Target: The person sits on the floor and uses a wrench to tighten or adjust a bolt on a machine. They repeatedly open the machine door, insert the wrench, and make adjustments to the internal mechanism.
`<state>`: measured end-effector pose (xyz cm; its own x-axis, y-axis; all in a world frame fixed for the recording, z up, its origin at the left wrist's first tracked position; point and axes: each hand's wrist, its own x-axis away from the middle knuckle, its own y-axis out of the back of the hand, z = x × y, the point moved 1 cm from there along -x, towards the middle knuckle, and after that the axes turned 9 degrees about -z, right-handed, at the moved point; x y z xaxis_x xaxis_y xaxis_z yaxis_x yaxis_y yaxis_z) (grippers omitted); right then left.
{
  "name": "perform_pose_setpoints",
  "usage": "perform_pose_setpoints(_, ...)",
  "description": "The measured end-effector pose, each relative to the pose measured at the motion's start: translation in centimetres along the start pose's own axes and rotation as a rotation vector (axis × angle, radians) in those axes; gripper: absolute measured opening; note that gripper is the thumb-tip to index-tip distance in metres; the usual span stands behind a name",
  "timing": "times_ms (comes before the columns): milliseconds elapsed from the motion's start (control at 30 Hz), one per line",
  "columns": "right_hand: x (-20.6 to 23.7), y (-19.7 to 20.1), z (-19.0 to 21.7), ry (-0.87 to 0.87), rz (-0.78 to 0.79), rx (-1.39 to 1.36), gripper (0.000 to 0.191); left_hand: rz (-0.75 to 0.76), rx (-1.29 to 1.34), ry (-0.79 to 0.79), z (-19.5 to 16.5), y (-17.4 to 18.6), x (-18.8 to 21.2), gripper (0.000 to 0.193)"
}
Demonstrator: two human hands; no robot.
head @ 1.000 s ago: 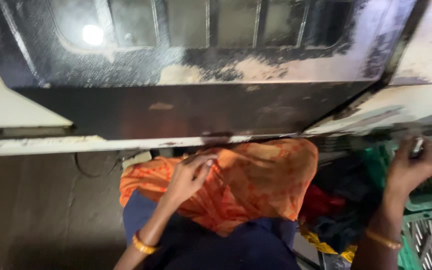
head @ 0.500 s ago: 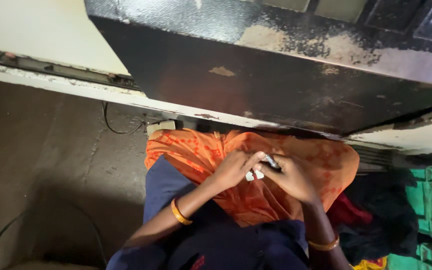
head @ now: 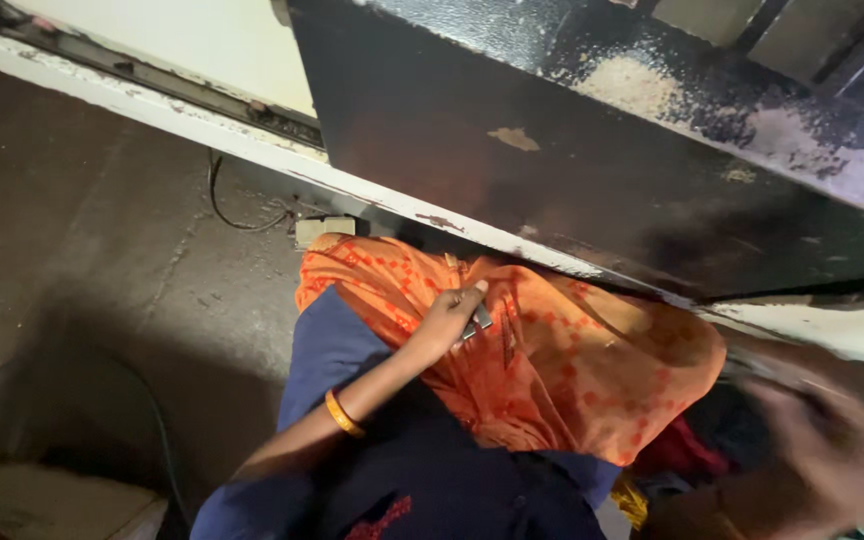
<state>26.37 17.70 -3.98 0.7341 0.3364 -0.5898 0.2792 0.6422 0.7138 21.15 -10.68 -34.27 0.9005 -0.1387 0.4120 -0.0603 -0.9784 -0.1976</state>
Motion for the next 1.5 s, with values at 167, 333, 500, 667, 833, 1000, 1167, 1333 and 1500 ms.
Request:
perform_pose_setpoints(167,0.1,0.1,-0.5,0.253,-0.425,0.023,0.027,-0.008,0.017,-0.041,1.2,-0.3,-1.3,0.06)
perform_pose_setpoints(333,-1.5,-7.7,-5.6,-0.19,-0.237,0.304,0.025,0.033,0.024,-0.061,2.8,-0.5,-2.3,0.058)
perform_pose_setpoints(500,-0.3,-11.4,-6.1,-0.422,-0.28,-0.057,0.015,-0.005,0.199,-0.071,2.7,-0.1,-2.3,0.05)
perform_pose_setpoints(667,1.3,-15.1,-3.0,-0.678,-0.055,-0.154,0.02,0.018,0.283,-0.007,-0.5,0.9,-0.6,0.046)
perform_pose_setpoints(833,1.5,-17.2,1.3,-0.544,0.078,-0.299,0.024,0.101,0.498,0.035,-4.8,1.4,1.7,0.043)
perform_pose_setpoints(1000,1.8,-18.2,4.3,-0.567,0.205,-0.373,0.026,0.146,0.525,0.108,-8.0,1.2,3.6,0.039)
perform_pose_setpoints(1167,2.2,-19.5,4.8,-0.562,0.264,-0.358,0.024,0.222,0.545,-0.016,-9.4,1.0,4.6,0.047)
perform_pose_setpoints(1333,2.8,-20.3,4.6,-0.579,0.249,-0.416,0.022,0.173,0.451,-0.016,-9.5,1.1,4.8,0.047)
perform_pose_setpoints(1500,3.1,-21.2,4.5,-0.58,0.244,-0.447,0.022,0.13,0.395,0.005,-9.4,1.4,4.8,0.045)
